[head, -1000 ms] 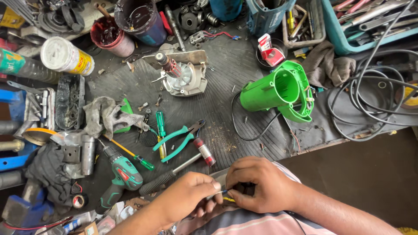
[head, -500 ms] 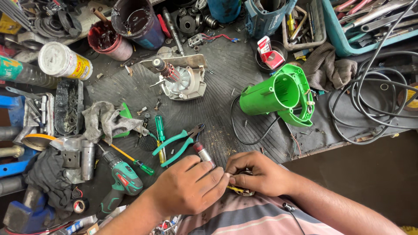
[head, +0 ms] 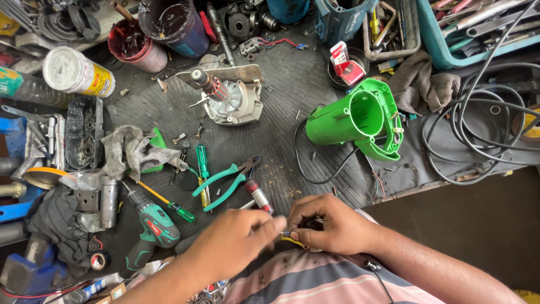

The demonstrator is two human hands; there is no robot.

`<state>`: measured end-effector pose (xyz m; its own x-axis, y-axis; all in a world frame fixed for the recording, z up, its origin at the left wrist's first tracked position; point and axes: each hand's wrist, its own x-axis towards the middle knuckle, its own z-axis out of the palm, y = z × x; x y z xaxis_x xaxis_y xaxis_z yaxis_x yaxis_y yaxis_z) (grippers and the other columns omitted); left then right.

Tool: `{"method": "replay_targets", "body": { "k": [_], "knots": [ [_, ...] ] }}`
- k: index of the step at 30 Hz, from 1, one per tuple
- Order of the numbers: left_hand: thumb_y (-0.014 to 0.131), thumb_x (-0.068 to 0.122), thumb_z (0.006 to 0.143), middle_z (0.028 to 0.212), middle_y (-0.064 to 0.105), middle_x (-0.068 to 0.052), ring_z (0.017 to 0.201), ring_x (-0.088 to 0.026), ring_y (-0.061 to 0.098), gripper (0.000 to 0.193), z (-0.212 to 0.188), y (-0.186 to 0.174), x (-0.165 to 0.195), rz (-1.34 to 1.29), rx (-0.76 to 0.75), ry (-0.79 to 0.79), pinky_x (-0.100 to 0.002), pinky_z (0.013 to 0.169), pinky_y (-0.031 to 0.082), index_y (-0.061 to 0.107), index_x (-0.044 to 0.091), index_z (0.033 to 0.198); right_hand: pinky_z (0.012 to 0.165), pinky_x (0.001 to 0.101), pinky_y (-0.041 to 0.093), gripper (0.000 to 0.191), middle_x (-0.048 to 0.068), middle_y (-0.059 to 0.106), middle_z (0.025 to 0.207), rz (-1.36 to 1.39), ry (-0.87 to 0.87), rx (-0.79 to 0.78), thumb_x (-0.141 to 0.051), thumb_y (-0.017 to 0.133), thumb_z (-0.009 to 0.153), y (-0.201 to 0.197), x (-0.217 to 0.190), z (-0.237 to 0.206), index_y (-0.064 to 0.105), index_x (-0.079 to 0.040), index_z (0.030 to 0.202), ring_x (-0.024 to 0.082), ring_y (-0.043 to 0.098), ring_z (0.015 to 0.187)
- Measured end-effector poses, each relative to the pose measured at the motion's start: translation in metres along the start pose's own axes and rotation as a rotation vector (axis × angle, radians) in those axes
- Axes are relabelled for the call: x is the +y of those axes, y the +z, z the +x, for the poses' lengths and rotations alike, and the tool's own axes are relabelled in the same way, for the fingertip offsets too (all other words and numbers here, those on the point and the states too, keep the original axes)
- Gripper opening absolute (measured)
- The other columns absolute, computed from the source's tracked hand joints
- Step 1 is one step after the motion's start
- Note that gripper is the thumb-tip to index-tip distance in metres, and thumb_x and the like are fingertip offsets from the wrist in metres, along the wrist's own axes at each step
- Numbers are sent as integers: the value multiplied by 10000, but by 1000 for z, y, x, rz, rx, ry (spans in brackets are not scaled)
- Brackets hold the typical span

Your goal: The person handles a small electric motor armature at a cluttered workbench, wipes it with a cloth, and twists and wraps yellow and blue wire around the armature's terminals, pressing the windings into place by hand.

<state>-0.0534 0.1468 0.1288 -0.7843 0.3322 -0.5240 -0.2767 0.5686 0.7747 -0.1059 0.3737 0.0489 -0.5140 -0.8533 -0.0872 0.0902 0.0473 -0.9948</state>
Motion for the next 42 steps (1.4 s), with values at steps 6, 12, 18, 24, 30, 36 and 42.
{"method": "replay_targets", "body": {
  "k": [6,12,18,24,30,36,42],
  "knots": [
    [644,330,915,1066,675,-29,985,-216,645,309,-11,-9,0,920,363,865,-403,869,496,702,84,1093,804,348,539,108,115,707,948,75,-69,-45,-75,707,920,-4,11,-3,708,33,927,222,691,894],
    [642,224,904,988,669,-44,897,-222,638,208,-11,-3,-3,969,275,908,-386,795,474,711,69,1025,810,339,546,99,106,719,971,71,-78,-82,-71,710,923,0,10,-5,715,25,945,208,703,906],
    [656,213,909,784,699,-44,734,-148,653,201,-8,31,-19,-102,90,-4,-292,668,506,726,31,863,801,330,556,89,94,726,964,52,-83,-61,-59,737,884,4,7,-8,729,3,947,197,713,898],
    [652,191,882,708,677,-26,609,-69,565,225,0,47,-39,-640,12,-382,-237,549,424,705,12,756,795,320,564,93,80,728,962,54,-79,-48,-53,770,855,8,3,-9,749,-18,939,185,719,898],
    [658,226,859,671,645,-11,519,-46,480,217,-6,45,-41,-678,-28,-490,-217,453,341,708,37,765,803,321,570,100,73,727,954,48,-82,-52,-66,804,836,9,2,-9,760,-32,919,188,719,899],
    [654,232,871,669,640,-3,537,-44,495,226,-5,46,-39,-631,-30,-447,-221,465,346,706,44,757,788,317,563,141,62,725,963,-17,-62,-59,-94,810,827,9,-2,-9,761,-35,946,179,716,901],
    [655,205,880,686,659,-4,602,-49,557,231,-5,46,-41,-595,3,-378,-229,523,393,699,24,744,779,303,555,126,61,708,992,-1,-34,-76,-83,733,882,10,-5,-10,783,-35,988,165,693,897]
  ]
}}
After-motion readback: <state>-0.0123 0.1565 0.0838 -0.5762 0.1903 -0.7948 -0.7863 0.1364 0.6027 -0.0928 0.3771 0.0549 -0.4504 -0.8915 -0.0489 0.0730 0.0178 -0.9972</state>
